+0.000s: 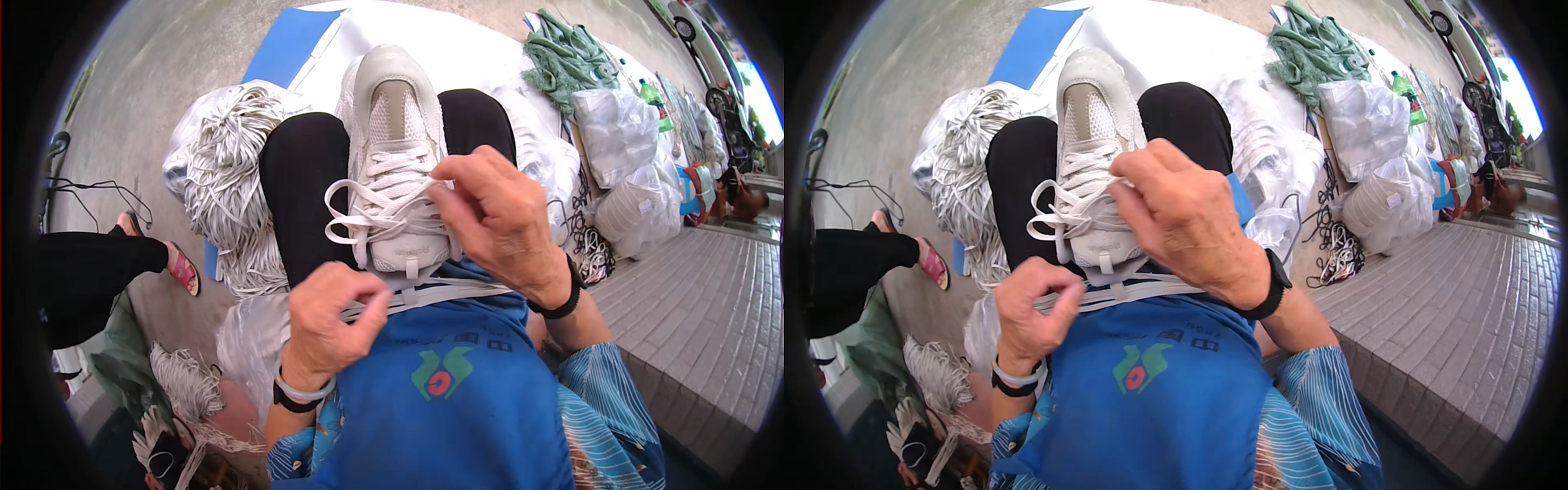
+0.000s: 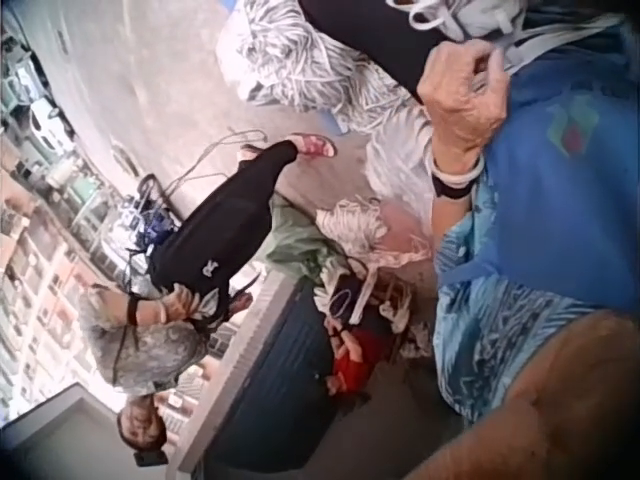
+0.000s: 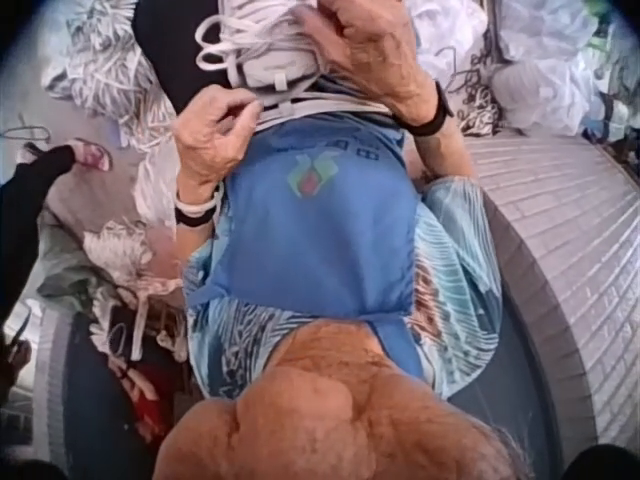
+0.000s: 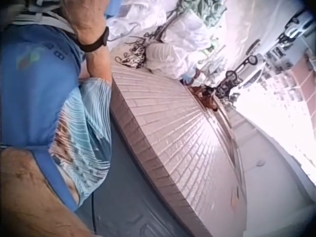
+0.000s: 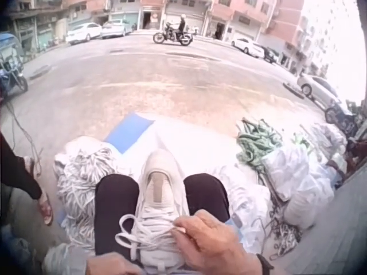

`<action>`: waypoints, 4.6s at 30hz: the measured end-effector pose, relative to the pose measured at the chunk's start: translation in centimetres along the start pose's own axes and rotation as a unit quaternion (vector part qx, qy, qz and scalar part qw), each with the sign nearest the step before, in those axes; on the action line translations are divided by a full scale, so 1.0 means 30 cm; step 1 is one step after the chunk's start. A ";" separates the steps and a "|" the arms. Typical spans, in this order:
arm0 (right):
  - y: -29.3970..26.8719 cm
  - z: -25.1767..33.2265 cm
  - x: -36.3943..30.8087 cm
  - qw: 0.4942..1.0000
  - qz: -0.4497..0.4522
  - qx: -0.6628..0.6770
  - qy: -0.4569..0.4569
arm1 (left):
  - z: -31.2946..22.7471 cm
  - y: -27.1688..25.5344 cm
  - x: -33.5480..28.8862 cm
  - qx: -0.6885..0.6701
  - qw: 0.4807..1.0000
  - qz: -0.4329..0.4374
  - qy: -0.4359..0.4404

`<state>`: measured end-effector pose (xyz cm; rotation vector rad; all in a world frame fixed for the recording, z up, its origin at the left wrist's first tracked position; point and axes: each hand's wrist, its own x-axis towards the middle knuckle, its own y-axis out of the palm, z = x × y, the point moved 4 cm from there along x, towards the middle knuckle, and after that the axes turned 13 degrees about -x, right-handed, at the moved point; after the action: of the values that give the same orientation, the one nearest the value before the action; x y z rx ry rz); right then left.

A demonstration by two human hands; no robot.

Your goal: Lace a white sneaker while sitting down.

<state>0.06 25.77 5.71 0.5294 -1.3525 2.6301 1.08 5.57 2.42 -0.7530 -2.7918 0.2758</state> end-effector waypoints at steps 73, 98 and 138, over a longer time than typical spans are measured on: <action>0.043 -0.099 0.005 0.894 0.168 0.353 0.219 | -0.065 -0.090 -0.036 -0.399 0.906 -0.112 -0.087; 0.029 -0.067 -0.059 0.988 0.124 -0.023 0.083 | 0.029 -0.393 0.134 -0.190 0.965 -0.180 0.008; -0.024 -0.260 -0.081 0.964 0.067 0.167 0.196 | 0.001 0.113 0.218 0.229 0.958 0.150 0.079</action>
<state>0.61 32.59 1.19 -0.0617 -0.8602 2.8835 -2.84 11.82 2.75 -1.0176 -2.3208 0.8425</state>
